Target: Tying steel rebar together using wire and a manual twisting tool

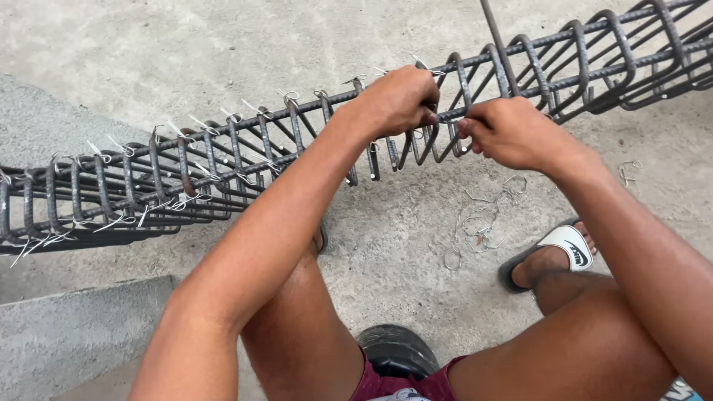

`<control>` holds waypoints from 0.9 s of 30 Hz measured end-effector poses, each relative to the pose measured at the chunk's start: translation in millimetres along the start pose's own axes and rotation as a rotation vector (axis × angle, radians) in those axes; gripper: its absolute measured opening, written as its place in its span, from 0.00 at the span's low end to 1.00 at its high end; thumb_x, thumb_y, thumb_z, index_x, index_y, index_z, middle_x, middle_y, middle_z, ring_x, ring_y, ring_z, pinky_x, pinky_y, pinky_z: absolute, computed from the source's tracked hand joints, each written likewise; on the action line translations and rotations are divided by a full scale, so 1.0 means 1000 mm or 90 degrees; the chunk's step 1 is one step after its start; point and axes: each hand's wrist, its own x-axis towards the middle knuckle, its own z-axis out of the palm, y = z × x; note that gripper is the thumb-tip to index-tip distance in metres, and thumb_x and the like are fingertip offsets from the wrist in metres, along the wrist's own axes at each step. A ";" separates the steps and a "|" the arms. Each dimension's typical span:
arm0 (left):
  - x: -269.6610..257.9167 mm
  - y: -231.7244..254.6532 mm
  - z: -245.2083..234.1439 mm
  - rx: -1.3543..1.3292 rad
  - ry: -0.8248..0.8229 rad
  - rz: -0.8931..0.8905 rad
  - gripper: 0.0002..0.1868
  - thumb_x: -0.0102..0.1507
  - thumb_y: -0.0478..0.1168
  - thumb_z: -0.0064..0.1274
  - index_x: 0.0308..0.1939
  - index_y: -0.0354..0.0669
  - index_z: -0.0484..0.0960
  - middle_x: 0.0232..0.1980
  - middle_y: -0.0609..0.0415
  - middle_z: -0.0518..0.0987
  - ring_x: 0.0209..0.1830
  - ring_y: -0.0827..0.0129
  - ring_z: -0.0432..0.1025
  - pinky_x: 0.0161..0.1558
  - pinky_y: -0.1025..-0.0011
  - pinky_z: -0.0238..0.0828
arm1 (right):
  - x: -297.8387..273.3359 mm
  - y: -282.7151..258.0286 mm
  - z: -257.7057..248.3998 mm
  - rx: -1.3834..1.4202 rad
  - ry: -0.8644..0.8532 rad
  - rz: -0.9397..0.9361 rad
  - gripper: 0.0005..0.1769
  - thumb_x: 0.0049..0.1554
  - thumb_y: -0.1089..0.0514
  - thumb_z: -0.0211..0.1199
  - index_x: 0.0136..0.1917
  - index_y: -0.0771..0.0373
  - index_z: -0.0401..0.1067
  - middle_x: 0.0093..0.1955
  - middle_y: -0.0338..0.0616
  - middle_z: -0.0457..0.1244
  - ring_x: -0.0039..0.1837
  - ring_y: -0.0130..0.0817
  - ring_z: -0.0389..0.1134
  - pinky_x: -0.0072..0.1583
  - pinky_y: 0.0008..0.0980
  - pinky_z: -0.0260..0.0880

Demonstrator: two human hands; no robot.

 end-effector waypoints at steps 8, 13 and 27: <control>0.013 -0.023 0.020 0.019 0.062 0.154 0.08 0.60 0.27 0.56 0.27 0.38 0.87 0.29 0.52 0.87 0.22 0.72 0.80 0.22 0.81 0.79 | 0.010 0.014 0.018 -0.040 0.018 -0.063 0.15 0.64 0.56 0.55 0.40 0.67 0.73 0.32 0.46 0.67 0.31 0.37 0.66 0.37 0.34 0.71; 0.007 -0.021 0.023 0.004 0.119 0.227 0.10 0.58 0.23 0.54 0.25 0.36 0.86 0.29 0.49 0.87 0.26 0.69 0.83 0.27 0.81 0.85 | 0.012 0.014 0.021 0.023 -0.021 -0.063 0.06 0.52 0.60 0.61 0.42 0.64 0.68 0.34 0.41 0.63 0.34 0.33 0.64 0.39 0.27 0.69; 0.040 -0.046 0.065 0.197 0.182 0.231 0.04 0.59 0.36 0.55 0.30 0.41 0.78 0.32 0.47 0.78 0.31 0.40 0.78 0.31 0.45 0.80 | 0.045 0.041 0.038 0.072 -0.035 0.001 0.23 0.45 0.47 0.71 0.48 0.63 0.74 0.41 0.48 0.71 0.57 0.53 0.72 0.58 0.52 0.69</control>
